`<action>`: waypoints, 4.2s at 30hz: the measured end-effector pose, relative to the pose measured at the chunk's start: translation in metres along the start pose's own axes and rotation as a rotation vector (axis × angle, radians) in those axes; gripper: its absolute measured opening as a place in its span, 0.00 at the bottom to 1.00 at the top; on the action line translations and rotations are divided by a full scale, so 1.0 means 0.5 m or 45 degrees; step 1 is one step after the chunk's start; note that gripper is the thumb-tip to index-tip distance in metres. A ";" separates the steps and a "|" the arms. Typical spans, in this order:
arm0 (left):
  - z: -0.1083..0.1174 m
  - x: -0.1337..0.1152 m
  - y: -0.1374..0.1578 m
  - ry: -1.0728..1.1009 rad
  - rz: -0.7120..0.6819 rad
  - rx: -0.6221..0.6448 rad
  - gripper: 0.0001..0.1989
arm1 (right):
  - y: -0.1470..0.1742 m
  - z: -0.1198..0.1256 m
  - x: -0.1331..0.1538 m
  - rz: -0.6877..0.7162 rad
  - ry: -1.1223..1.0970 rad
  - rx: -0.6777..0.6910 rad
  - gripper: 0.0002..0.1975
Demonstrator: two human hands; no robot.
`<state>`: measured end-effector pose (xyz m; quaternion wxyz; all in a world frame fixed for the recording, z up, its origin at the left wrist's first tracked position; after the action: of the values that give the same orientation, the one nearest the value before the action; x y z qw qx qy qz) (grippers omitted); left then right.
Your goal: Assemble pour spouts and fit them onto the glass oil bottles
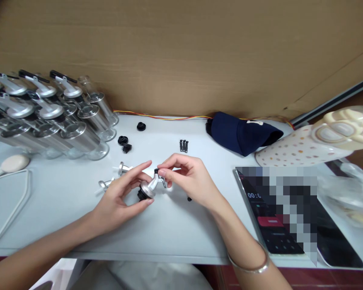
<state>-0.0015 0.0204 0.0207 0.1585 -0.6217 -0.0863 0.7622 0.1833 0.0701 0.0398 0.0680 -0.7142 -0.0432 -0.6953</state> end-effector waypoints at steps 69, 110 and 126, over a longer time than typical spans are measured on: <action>0.000 -0.010 -0.003 0.334 0.264 -0.205 0.31 | 0.021 -0.022 -0.006 0.500 0.202 -0.128 0.05; 0.016 -0.005 -0.015 0.004 0.161 -0.225 0.06 | 0.028 -0.026 0.000 0.363 0.309 0.094 0.09; 0.013 -0.002 -0.010 -0.069 -0.182 -0.248 0.15 | 0.028 -0.022 0.009 0.336 0.327 0.157 0.11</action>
<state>-0.0070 0.0251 0.0247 0.1488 -0.6057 -0.2082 0.7534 0.1748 0.0543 0.0440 0.2070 -0.6135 0.0174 -0.7618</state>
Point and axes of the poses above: each hand's wrist, its own y-axis away from the middle knuckle, its own z-axis out of the back of the hand, x = y × z, the point moved 1 cm from there along -y, towards the middle knuckle, and after that the axes turned 13 degrees about -x, right-handed, at the moved point
